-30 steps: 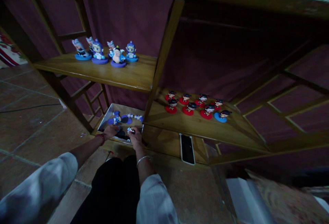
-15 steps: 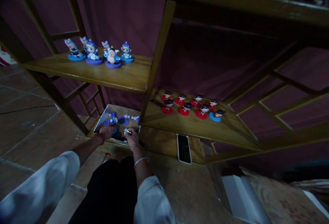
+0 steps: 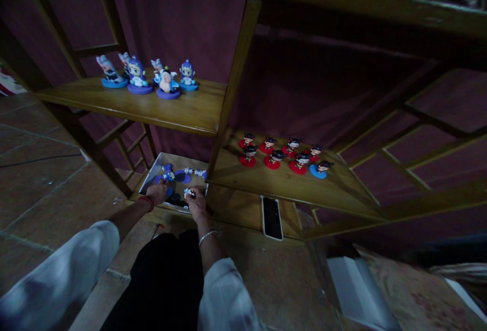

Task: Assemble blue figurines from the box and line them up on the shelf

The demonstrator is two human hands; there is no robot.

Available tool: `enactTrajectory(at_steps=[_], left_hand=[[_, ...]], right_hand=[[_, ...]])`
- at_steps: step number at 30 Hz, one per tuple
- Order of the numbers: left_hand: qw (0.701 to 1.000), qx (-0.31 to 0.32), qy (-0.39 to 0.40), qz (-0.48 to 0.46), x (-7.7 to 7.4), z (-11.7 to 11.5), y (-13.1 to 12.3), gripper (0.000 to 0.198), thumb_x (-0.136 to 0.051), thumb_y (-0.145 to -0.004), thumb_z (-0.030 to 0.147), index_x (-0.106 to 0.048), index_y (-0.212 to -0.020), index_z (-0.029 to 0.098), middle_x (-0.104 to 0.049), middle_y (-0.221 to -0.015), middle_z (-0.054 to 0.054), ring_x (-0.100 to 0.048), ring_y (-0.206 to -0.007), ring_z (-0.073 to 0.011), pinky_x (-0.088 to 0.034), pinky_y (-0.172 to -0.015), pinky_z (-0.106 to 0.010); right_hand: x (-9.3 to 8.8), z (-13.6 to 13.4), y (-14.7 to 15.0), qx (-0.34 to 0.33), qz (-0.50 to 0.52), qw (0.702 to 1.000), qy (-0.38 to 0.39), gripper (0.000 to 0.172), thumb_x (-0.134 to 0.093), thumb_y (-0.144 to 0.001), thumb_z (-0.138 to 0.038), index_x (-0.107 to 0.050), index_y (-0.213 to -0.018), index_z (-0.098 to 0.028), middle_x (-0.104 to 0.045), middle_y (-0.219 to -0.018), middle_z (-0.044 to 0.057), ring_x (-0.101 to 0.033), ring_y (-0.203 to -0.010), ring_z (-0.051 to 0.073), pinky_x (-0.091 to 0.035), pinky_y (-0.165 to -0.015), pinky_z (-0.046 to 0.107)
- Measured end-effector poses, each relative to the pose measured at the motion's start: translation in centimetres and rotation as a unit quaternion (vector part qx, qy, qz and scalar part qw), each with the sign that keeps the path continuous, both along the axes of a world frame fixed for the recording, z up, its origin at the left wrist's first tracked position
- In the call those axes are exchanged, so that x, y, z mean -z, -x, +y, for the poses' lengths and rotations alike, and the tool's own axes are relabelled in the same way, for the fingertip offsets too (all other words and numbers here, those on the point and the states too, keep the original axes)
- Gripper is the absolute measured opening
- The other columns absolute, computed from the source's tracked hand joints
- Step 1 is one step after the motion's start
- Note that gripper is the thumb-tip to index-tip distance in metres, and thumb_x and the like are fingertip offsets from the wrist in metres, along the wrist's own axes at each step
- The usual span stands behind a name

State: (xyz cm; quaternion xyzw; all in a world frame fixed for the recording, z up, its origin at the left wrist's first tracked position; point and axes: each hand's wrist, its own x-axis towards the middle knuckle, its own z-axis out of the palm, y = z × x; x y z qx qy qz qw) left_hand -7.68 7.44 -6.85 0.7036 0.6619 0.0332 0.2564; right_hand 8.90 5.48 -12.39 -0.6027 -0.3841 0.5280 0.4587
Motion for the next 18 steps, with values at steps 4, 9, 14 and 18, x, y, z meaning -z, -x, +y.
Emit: enactTrajectory(at_steps=[4,9,14,18], left_hand=[[0.994,0.023,-0.012,0.103,-0.6,-0.2,0.3,0.047,-0.054,-0.072,0.025,-0.049,-0.114,0.006,-0.057,-0.103,-0.024,-0.058,-0.093,-0.0347,-0.044,-0.075,-0.044],[0.997,0.007,0.006,0.081,-0.8,-0.5,0.3,0.047,-0.052,-0.073,0.031,-0.05,-0.114,0.009,-0.06,-0.1,-0.02,-0.057,-0.097,-0.0341,-0.042,-0.079,-0.045],[0.999,-0.032,-0.006,0.023,0.0,-0.3,0.2,0.047,-0.054,-0.07,0.032,-0.05,-0.113,0.013,-0.055,-0.11,-0.018,-0.058,-0.094,-0.0308,-0.042,-0.08,-0.04],[0.997,-0.064,-0.026,-0.038,0.8,-0.1,0.1,0.041,-0.058,-0.066,0.025,-0.052,-0.106,0.014,-0.054,-0.109,-0.014,-0.057,-0.092,-0.0242,-0.04,-0.084,-0.034]], right_hand=[[0.0,-0.2,0.1,-0.005,0.01,1.0,-0.01,0.029,-0.063,-0.059,-0.031,-0.06,-0.087,-0.021,-0.063,-0.076,-0.002,-0.061,-0.065,0.013,-0.053,-0.059,0.025],[-0.1,-0.4,0.1,-0.005,0.01,1.0,-0.011,0.028,-0.063,-0.059,-0.029,-0.06,-0.085,-0.02,-0.063,-0.075,-0.002,-0.061,-0.065,0.012,-0.053,-0.06,0.025],[-0.2,-0.3,0.1,0.005,0.028,1.0,0.001,0.03,-0.066,-0.057,-0.028,-0.061,-0.086,-0.019,-0.063,-0.076,-0.002,-0.061,-0.064,0.011,-0.054,-0.06,0.025],[-0.9,-0.4,0.2,0.021,0.077,0.997,0.015,0.033,-0.07,-0.053,-0.029,-0.061,-0.083,-0.019,-0.063,-0.075,-0.003,-0.061,-0.067,0.013,-0.054,-0.061,0.025]])
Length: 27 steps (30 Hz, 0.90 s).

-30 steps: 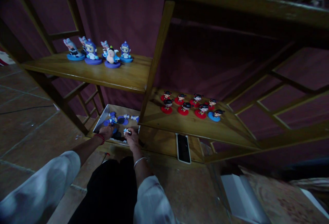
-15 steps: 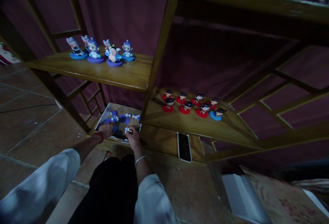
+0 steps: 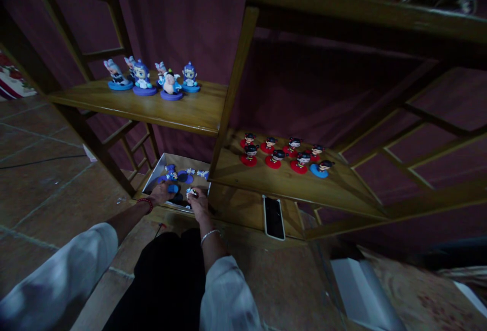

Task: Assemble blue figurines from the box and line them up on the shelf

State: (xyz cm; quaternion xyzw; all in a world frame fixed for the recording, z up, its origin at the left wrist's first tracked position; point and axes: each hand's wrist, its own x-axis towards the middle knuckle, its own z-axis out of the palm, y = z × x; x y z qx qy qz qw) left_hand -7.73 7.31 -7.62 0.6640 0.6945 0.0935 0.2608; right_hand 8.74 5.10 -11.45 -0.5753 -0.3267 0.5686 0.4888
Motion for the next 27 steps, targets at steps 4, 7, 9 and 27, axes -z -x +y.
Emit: enactTrajectory(at_steps=[4,7,9,27], left_hand=[[0.996,-0.027,-0.019,-0.079,0.1,-0.1,-0.4,0.038,-0.061,-0.06,0.017,-0.056,-0.097,0.014,-0.058,-0.097,-0.011,-0.055,-0.094,-0.0234,-0.039,-0.084,-0.031],[0.99,-0.027,-0.003,-0.136,-0.1,-0.3,-0.9,0.036,-0.061,-0.056,0.011,-0.057,-0.092,0.014,-0.06,-0.085,-0.007,-0.056,-0.086,-0.0207,-0.041,-0.079,-0.029],[0.983,-0.023,0.011,-0.184,-0.2,-0.5,-1.3,0.033,-0.06,-0.056,0.009,-0.058,-0.089,0.015,-0.06,-0.078,-0.003,-0.056,-0.079,-0.0181,-0.042,-0.075,-0.029],[0.899,-0.006,0.061,-0.434,-0.2,-1.9,-3.2,0.038,-0.063,-0.056,0.01,-0.061,-0.095,0.012,-0.062,-0.074,-0.001,-0.057,-0.07,-0.0148,-0.047,-0.074,-0.033]], right_hand=[[-0.9,-0.1,-0.1,0.012,0.054,0.998,0.012,0.04,-0.073,-0.049,-0.03,-0.061,-0.085,-0.018,-0.062,-0.073,-0.002,-0.061,-0.068,0.013,-0.054,-0.064,0.027],[-1.4,-0.2,-0.2,0.019,0.079,0.996,0.021,0.042,-0.075,-0.048,-0.032,-0.06,-0.085,-0.017,-0.063,-0.072,-0.001,-0.061,-0.067,0.014,-0.053,-0.066,0.029],[-1.6,-0.3,-0.4,0.014,0.093,0.995,0.022,0.042,-0.075,-0.05,-0.033,-0.06,-0.086,-0.017,-0.064,-0.075,0.001,-0.062,-0.067,0.014,-0.053,-0.066,0.029],[-2.9,-0.7,-0.5,0.008,0.06,0.998,0.024,0.039,-0.07,-0.055,-0.033,-0.063,-0.091,-0.02,-0.065,-0.076,-0.001,-0.061,-0.067,0.012,-0.05,-0.061,0.023]])
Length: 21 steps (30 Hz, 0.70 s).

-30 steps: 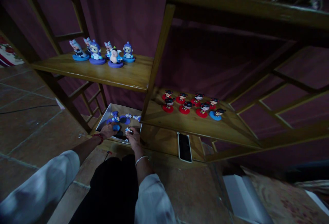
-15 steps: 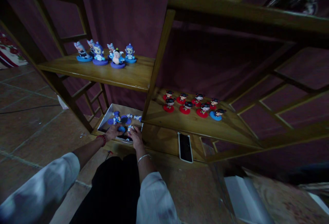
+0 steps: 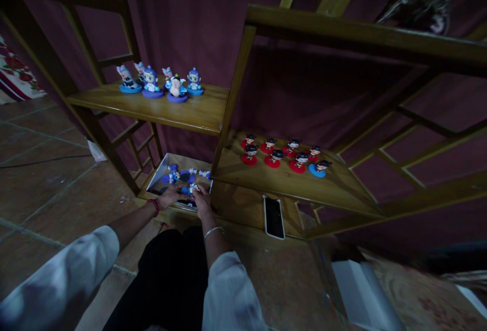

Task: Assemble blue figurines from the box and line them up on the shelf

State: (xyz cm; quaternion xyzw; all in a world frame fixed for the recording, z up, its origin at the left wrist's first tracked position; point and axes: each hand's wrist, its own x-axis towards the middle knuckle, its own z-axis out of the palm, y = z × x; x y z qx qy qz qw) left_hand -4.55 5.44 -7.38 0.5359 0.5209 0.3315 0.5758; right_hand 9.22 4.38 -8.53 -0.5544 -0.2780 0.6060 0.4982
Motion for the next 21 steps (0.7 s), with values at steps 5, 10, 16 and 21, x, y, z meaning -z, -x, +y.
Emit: enactTrajectory(at_steps=[5,10,16,21], left_hand=[[0.998,-0.017,0.032,-0.054,-0.4,-0.3,-0.1,0.049,-0.064,-0.056,0.009,-0.057,-0.104,0.012,-0.062,-0.073,0.0,-0.057,-0.068,-0.0125,-0.046,-0.072,-0.028],[0.991,-0.031,0.051,-0.123,-0.4,-0.8,-0.3,0.044,-0.067,-0.055,0.011,-0.057,-0.098,0.013,-0.061,-0.074,0.0,-0.056,-0.066,-0.0109,-0.046,-0.07,-0.027],[0.985,-0.062,0.073,-0.142,-0.8,-1.3,-0.5,0.045,-0.072,-0.053,0.014,-0.057,-0.096,0.013,-0.062,-0.08,0.0,-0.058,-0.067,-0.0111,-0.048,-0.07,-0.027],[0.973,-0.081,0.107,-0.189,-1.2,-1.5,-0.7,0.04,-0.073,-0.055,0.01,-0.059,-0.092,0.013,-0.062,-0.082,-0.002,-0.06,-0.07,-0.0121,-0.05,-0.075,-0.03]], right_hand=[[-0.4,-0.3,0.1,0.018,-0.001,1.0,0.004,0.038,-0.07,-0.055,-0.032,-0.064,-0.09,-0.02,-0.065,-0.073,-0.002,-0.059,-0.062,0.011,-0.049,-0.059,0.023],[-0.7,-0.6,0.1,0.015,-0.012,1.0,-0.001,0.035,-0.069,-0.056,-0.032,-0.064,-0.089,-0.02,-0.064,-0.07,-0.002,-0.057,-0.06,0.01,-0.047,-0.057,0.021],[-1.1,-1.0,-0.3,-0.005,-0.038,0.999,-0.023,0.042,-0.069,-0.054,-0.039,-0.064,-0.091,-0.019,-0.063,-0.07,-0.002,-0.054,-0.059,0.009,-0.044,-0.056,0.021],[-1.3,-1.2,-0.3,-0.006,-0.053,0.998,-0.021,0.047,-0.07,-0.053,-0.041,-0.064,-0.094,-0.019,-0.063,-0.067,-0.002,-0.055,-0.059,0.011,-0.045,-0.057,0.022]])
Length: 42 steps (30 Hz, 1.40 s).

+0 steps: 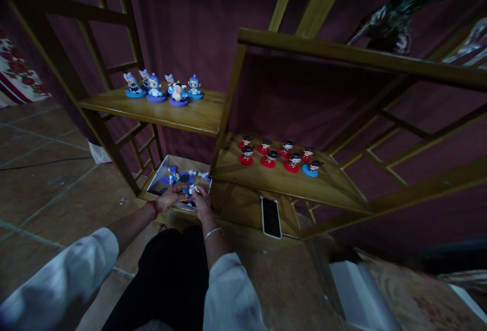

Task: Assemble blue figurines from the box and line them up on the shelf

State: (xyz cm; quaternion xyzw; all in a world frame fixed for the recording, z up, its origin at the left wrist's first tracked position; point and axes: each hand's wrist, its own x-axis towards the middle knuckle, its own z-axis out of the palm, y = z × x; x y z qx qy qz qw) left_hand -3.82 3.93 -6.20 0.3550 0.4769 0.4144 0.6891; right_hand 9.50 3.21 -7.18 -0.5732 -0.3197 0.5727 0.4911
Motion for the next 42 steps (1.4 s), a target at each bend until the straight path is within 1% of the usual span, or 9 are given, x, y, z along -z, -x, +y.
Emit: enactTrajectory(at_steps=[3,6,14,18,21,26,29,33,42], left_hand=[[1.0,-0.001,0.011,-0.029,-0.3,-0.3,-0.1,0.036,-0.072,-0.058,0.006,-0.06,-0.092,0.013,-0.062,-0.081,-0.002,-0.062,-0.073,-0.0127,-0.05,-0.079,-0.032],[0.999,0.002,0.016,-0.042,-0.6,-0.7,-0.1,0.037,-0.07,-0.062,0.006,-0.06,-0.096,0.012,-0.063,-0.082,-0.003,-0.062,-0.075,-0.0129,-0.049,-0.082,-0.031],[0.998,-0.014,0.024,-0.055,-1.3,-1.2,-0.1,0.044,-0.064,-0.066,0.001,-0.058,-0.107,0.015,-0.064,-0.091,-0.005,-0.063,-0.079,-0.0131,-0.05,-0.081,-0.029],[0.996,-0.007,0.032,-0.083,-1.5,-1.4,-0.1,0.047,-0.06,-0.067,-0.002,-0.056,-0.11,0.015,-0.065,-0.094,-0.006,-0.063,-0.082,-0.0136,-0.05,-0.08,-0.027],[0.994,0.0,0.04,-0.103,-1.4,-1.5,0.0,0.046,-0.059,-0.067,-0.002,-0.057,-0.109,0.015,-0.065,-0.095,-0.007,-0.063,-0.084,-0.0141,-0.05,-0.079,-0.026],[0.99,-0.021,0.06,-0.122,-0.8,-1.5,0.0,0.048,-0.055,-0.067,-0.006,-0.056,-0.11,0.015,-0.065,-0.096,-0.007,-0.063,-0.083,-0.0137,-0.051,-0.077,-0.024],[0.988,-0.028,0.065,-0.138,-0.7,-1.5,-0.1,0.045,-0.055,-0.067,-0.007,-0.058,-0.106,0.015,-0.066,-0.095,-0.007,-0.064,-0.082,-0.0142,-0.051,-0.076,-0.024],[0.986,-0.024,0.068,-0.149,-0.9,-1.6,-0.1,0.039,-0.054,-0.067,-0.007,-0.06,-0.099,0.013,-0.066,-0.091,-0.007,-0.064,-0.079,-0.0136,-0.051,-0.076,-0.023],[0.983,-0.041,0.083,-0.159,-1.8,-1.8,-0.3,0.04,-0.048,-0.069,-0.01,-0.059,-0.1,0.012,-0.066,-0.081,-0.006,-0.064,-0.071,-0.0118,-0.051,-0.076,-0.026]], right_hand=[[0.0,-0.1,0.1,-0.001,-0.005,1.0,0.003,0.048,-0.069,-0.053,-0.041,-0.063,-0.095,-0.019,-0.064,-0.069,-0.001,-0.055,-0.059,0.011,-0.045,-0.058,0.024],[0.0,-0.1,0.2,0.003,0.002,1.0,0.003,0.048,-0.07,-0.053,-0.039,-0.063,-0.095,-0.019,-0.065,-0.072,0.0,-0.057,-0.06,0.011,-0.046,-0.059,0.024],[-0.5,-0.3,0.3,-0.004,0.022,1.0,-0.01,0.046,-0.071,-0.051,-0.035,-0.064,-0.094,-0.018,-0.066,-0.073,0.0,-0.059,-0.065,0.013,-0.047,-0.058,0.022],[-0.7,-0.3,0.4,0.003,0.02,1.0,-0.017,0.044,-0.071,-0.05,-0.032,-0.064,-0.091,-0.018,-0.065,-0.071,-0.001,-0.059,-0.063,0.012,-0.046,-0.057,0.022],[-0.7,-0.3,0.4,-0.001,0.024,0.999,-0.03,0.044,-0.071,-0.05,-0.032,-0.064,-0.091,-0.017,-0.065,-0.068,-0.001,-0.058,-0.061,0.012,-0.046,-0.057,0.022],[-0.7,-0.1,0.3,-0.001,0.031,0.998,-0.061,0.041,-0.071,-0.048,-0.032,-0.065,-0.086,-0.017,-0.065,-0.07,-0.001,-0.057,-0.063,0.013,-0.046,-0.059,0.024],[-0.6,-0.1,0.3,0.0,0.017,0.998,-0.067,0.04,-0.07,-0.05,-0.033,-0.065,-0.087,-0.018,-0.065,-0.072,-0.001,-0.057,-0.066,0.013,-0.046,-0.061,0.024],[-0.7,-0.2,0.2,-0.009,-0.001,0.997,-0.079,0.039,-0.069,-0.052,-0.035,-0.065,-0.087,-0.018,-0.066,-0.074,0.0,-0.058,-0.067,0.014,-0.046,-0.062,0.025],[-1.2,-0.4,-0.2,-0.035,0.008,0.996,-0.083,0.039,-0.068,-0.052,-0.033,-0.062,-0.087,-0.018,-0.066,-0.076,0.0,-0.059,-0.069,0.015,-0.046,-0.064,0.026]])
